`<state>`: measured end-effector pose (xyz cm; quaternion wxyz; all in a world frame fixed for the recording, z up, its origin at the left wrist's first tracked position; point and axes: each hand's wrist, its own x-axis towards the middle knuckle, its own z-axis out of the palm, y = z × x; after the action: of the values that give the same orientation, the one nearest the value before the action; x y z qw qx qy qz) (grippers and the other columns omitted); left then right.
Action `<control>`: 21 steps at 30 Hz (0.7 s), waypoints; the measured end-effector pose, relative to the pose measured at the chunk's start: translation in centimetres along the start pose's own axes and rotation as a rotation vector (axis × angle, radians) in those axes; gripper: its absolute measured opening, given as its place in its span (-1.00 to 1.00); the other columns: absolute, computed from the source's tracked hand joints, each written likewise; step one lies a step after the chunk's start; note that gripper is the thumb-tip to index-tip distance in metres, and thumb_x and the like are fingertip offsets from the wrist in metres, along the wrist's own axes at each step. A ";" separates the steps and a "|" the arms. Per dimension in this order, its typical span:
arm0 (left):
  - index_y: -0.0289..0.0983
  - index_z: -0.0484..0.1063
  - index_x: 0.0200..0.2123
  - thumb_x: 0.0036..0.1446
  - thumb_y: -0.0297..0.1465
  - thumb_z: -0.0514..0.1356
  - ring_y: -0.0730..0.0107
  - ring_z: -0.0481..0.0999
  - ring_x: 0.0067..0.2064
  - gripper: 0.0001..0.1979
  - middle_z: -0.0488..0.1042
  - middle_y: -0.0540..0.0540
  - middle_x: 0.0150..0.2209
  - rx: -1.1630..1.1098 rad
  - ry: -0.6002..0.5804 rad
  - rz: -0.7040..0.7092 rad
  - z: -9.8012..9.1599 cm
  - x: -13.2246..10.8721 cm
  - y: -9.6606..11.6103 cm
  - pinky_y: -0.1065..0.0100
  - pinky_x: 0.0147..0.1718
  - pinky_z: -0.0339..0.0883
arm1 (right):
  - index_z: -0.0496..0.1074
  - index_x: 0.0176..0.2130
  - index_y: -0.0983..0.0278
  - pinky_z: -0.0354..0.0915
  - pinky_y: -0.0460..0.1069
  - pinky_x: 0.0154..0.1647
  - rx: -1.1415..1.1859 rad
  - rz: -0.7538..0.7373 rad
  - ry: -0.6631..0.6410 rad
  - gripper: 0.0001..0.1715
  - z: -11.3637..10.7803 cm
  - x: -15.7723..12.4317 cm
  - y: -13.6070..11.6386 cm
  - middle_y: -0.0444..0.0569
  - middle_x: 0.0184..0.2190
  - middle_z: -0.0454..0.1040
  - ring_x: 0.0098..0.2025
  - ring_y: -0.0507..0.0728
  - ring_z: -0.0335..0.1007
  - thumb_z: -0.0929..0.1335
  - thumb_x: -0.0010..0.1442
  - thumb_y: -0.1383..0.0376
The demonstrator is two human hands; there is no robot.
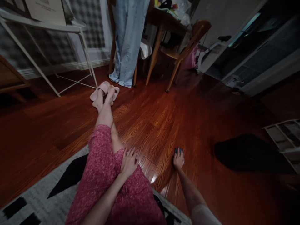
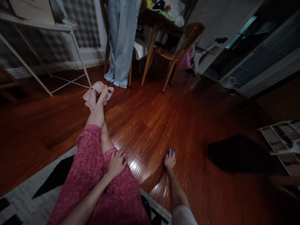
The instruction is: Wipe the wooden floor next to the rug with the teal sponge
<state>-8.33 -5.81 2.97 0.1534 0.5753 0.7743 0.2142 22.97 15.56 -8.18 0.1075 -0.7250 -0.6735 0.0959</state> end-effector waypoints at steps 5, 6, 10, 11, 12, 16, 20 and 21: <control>-0.19 0.42 0.17 0.26 -0.36 0.06 0.13 0.29 0.30 -0.57 0.39 -0.16 0.26 -0.025 -0.033 0.000 0.0 0.2 0.2 -0.04 0.39 -0.17 | -0.43 0.47 0.35 -0.06 0.47 0.27 -0.006 0.043 0.023 -0.21 2.9 4.5 -7.9 0.35 0.44 -0.09 0.45 0.43 -0.17 -0.10 0.34 0.23; -0.20 0.43 0.16 0.27 -0.35 0.06 0.14 0.29 0.30 -0.58 0.40 -0.16 0.25 -0.024 -0.041 0.001 0.0 0.1 0.2 -0.03 0.40 -0.17 | -0.45 0.46 0.38 -0.07 0.44 0.29 -0.002 0.006 0.009 -0.21 3.8 5.3 -10.1 0.35 0.45 -0.10 0.46 0.40 -0.20 -0.10 0.35 0.24; -0.21 0.42 0.17 0.28 -0.35 0.05 0.15 0.29 0.30 -0.58 0.41 -0.16 0.24 -0.017 -0.040 -0.003 0.0 -0.1 0.2 -0.03 0.39 -0.11 | -0.40 0.47 0.39 -0.13 0.30 0.37 0.020 -0.271 -0.097 -0.23 7.6 5.7 -19.5 0.26 0.46 -0.10 0.48 0.27 -0.27 -0.05 0.38 0.24; -0.21 0.42 0.17 0.28 -0.36 0.05 0.15 0.28 0.31 -0.58 0.41 -0.16 0.24 -0.019 -0.029 -0.001 0.1 -0.1 0.2 -0.03 0.39 -0.09 | -0.35 0.47 0.35 -0.15 0.26 0.38 0.026 -0.367 -0.131 -0.24 8.5 5.0 -21.8 0.19 0.47 -0.08 0.48 0.23 -0.28 -0.03 0.39 0.24; -0.20 0.42 0.17 0.28 -0.36 0.06 0.15 0.27 0.31 -0.59 0.41 -0.15 0.24 -0.021 -0.016 0.003 0.2 -0.2 0.2 -0.05 0.38 -0.08 | -0.30 0.47 0.29 -0.17 0.22 0.40 0.032 -0.467 -0.167 -0.26 9.3 4.0 -23.8 0.13 0.47 -0.06 0.48 0.19 -0.28 0.00 0.40 0.24; -0.21 0.45 0.13 0.27 -0.36 0.07 0.13 0.28 0.32 -0.61 0.41 -0.17 0.24 -0.011 0.008 0.018 0.6 -0.2 0.0 -0.08 0.37 -0.03 | -0.07 0.44 0.05 -0.19 0.08 0.42 0.048 -0.836 -0.296 -0.33 11.3 -0.9 -29.3 -0.13 0.47 -0.03 0.47 0.06 -0.23 0.11 0.42 0.16; -0.22 0.46 0.11 0.29 -0.34 0.06 0.12 0.29 0.30 -0.62 0.42 -0.18 0.23 -0.001 0.008 0.039 0.7 -0.2 -0.2 -0.10 0.36 -0.02 | -0.03 0.43 0.01 -0.19 0.07 0.42 0.045 -1.130 -0.376 -0.37 11.2 -1.4 -30.8 -0.17 0.47 -0.04 0.47 0.04 -0.23 0.09 0.44 0.15; -0.22 0.46 0.11 0.29 -0.34 0.06 0.12 0.29 0.30 -0.62 0.42 -0.18 0.23 0.000 0.011 0.041 0.7 -0.2 -0.2 -0.10 0.36 -0.02 | -0.03 0.43 0.00 -0.18 0.06 0.42 0.035 -1.104 -0.374 -0.38 10.9 -0.5 -30.6 -0.18 0.47 -0.03 0.47 0.03 -0.22 0.09 0.44 0.15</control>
<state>-8.09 -5.98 2.23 0.1448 0.5900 0.7631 0.2205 -9.38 17.47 -9.94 0.0326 -0.2355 -0.9575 0.1632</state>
